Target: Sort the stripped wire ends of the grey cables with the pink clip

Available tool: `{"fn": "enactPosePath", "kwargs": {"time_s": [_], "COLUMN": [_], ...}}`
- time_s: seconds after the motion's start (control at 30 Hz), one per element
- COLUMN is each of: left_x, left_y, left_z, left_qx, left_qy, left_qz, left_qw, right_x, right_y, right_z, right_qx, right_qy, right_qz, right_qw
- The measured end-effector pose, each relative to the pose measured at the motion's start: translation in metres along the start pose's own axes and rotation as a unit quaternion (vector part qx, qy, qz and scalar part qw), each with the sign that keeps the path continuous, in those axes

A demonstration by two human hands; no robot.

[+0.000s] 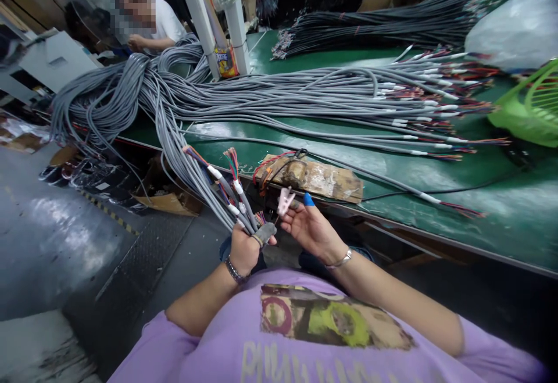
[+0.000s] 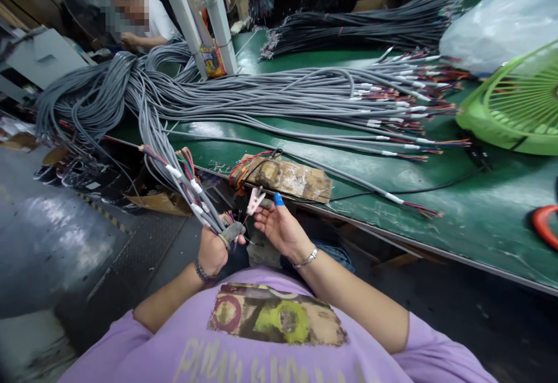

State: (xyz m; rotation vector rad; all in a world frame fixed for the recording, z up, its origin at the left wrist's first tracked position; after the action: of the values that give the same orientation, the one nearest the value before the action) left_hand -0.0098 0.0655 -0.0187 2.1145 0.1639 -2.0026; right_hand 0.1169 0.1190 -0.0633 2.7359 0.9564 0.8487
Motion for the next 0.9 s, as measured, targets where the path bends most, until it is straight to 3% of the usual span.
{"fn": "enactPosePath", "kwargs": {"time_s": [0.17,0.3,0.47,0.6,0.7,0.8,0.9], "left_x": [-0.002,-0.008,-0.013,-0.015,-0.024,-0.047,-0.078], "left_y": [-0.005,-0.014,-0.027,-0.046,-0.069,-0.095,-0.116], "left_z": [-0.006,-0.011,-0.007,-0.001,0.015,0.037,0.057], "left_qx": [0.006,0.043,0.040,0.004,-0.064,-0.125,-0.147], "left_qy": [0.089,0.131,0.187,0.235,0.266,0.278,0.285], "left_qz": [0.051,0.092,0.112,0.134,0.134,0.094,0.040], "left_qw": [0.995,0.986,0.975,0.963,0.952,0.948,0.946], "right_x": [0.003,0.008,0.010,0.007,0.007,0.000,-0.016], "right_y": [0.020,0.042,0.071,0.090,0.102,0.113,0.121], "right_z": [0.019,0.020,0.018,0.018,0.023,0.022,-0.001], "right_qx": [-0.061,-0.135,-0.191,-0.146,-0.105,-0.063,0.045], "right_qy": [0.048,0.049,0.175,0.297,0.363,0.410,0.473], "right_qz": [-0.029,-0.037,-0.039,-0.029,-0.003,-0.029,-0.079], "right_qw": [0.997,0.989,0.965,0.943,0.926,0.910,0.876]}}
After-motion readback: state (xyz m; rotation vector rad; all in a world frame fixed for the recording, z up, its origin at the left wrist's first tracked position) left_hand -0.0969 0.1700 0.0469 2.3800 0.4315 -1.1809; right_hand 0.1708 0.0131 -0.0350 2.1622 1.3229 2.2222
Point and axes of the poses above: each hand's wrist, its own y-axis away from the middle knuckle, its own z-axis out of the back of the hand, x = y × z, the point moved 7 cm from there along -y, towards the middle knuckle, and after that the axes turned 1 degree about -y, right-handed, at the moved point
